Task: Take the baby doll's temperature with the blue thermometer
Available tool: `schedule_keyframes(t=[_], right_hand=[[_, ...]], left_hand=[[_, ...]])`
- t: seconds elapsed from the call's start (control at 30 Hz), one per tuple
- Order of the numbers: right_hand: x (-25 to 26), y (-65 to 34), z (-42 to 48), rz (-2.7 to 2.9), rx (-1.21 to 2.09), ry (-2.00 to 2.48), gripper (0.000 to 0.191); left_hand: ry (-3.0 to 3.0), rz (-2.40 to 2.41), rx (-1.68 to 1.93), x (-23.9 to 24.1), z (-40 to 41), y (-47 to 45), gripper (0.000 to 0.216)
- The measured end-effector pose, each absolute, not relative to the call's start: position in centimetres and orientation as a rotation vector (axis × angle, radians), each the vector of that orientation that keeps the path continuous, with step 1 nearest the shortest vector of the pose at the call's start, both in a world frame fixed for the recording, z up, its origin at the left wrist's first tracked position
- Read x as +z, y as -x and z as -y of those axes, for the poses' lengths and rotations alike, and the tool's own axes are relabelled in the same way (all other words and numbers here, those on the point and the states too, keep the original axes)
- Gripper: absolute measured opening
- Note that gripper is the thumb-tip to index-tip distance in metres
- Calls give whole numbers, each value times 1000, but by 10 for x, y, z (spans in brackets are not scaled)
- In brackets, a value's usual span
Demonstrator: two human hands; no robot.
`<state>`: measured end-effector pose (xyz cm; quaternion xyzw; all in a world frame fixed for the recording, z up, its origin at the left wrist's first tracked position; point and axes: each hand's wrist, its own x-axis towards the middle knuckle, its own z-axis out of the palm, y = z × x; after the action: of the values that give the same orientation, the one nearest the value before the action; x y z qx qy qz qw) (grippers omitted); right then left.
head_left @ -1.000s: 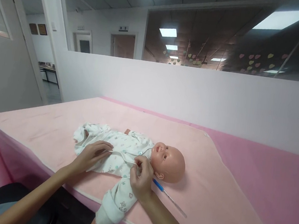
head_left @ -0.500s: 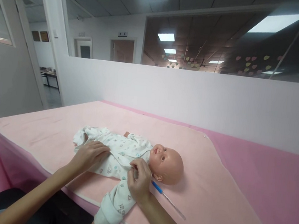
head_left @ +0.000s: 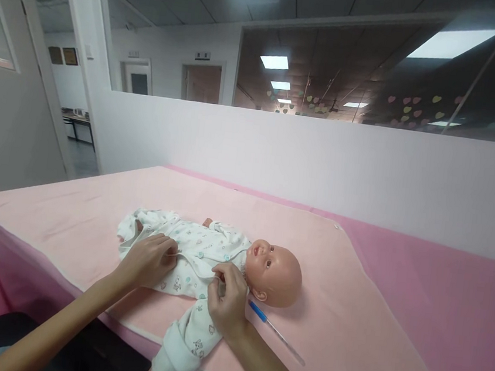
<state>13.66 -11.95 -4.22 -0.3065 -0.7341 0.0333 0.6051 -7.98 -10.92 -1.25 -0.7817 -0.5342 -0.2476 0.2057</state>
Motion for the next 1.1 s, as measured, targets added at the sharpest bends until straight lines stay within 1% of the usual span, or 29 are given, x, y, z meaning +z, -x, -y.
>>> schedule_keyframes(t=[0.07, 0.17, 0.33, 0.4, 0.47, 0.53, 0.6, 0.63, 0.67, 0.7, 0.73, 0.8, 0.87, 0.9, 1.0, 1.1], right_hand=[[-43, -136, 119, 1718, 60, 735, 19], [-43, -136, 120, 1723, 36, 773, 26], [-32, -138, 129, 1764, -97, 735, 41], [-23, -142, 138, 1814, -185, 678, 42], [-16, -150, 151, 1864, -263, 646, 43], [-17, -163, 165, 1873, -336, 684, 42], [-28, -183, 178, 1768, -417, 838, 36], [-37, -197, 184, 1684, -455, 967, 31], [-47, -211, 189, 1633, -485, 1098, 27], [-58, -228, 194, 1614, -515, 1234, 24], [-69, -244, 198, 1613, -563, 1369, 22], [-85, -276, 203, 1668, -678, 1574, 21], [-93, -298, 204, 1842, -723, 1592, 21], [-93, -304, 204, 1900, -727, 1596, 21], [-86, -304, 201, 1956, -663, 1626, 21], [-71, -293, 206, 1939, -479, 1679, 23]], left_hand=[[2211, 1530, -725, -12, 112, 83, 8], [2318, 1563, -865, -7, 118, 90, 13], [2524, 1511, -1386, 18, 120, 85, 21], [2607, 1442, -1482, 32, 113, 68, 23], [2812, 1311, -1397, 43, 101, 45, 24], [3067, 1229, -1181, 47, 84, 22, 28], [3306, 1170, -970, 43, 64, 5, 39], [3390, 1155, -920, 39, 53, -1, 38], [3428, 1194, -943, 34, 42, -5, 34], [3439, 1285, -1032, 27, 32, -7, 29], [3414, 1422, -1203, 21, 23, -8, 26], [3284, 1723, -1702, 10, 9, -6, 26], [3203, 1890, -2098, 3, 4, -2, 26], [3190, 1924, -2234, 2, 4, 0, 26], [3123, 2013, -2479, 2, 8, 3, 26], [3037, 2061, -2624, 5, 12, 2, 28]])
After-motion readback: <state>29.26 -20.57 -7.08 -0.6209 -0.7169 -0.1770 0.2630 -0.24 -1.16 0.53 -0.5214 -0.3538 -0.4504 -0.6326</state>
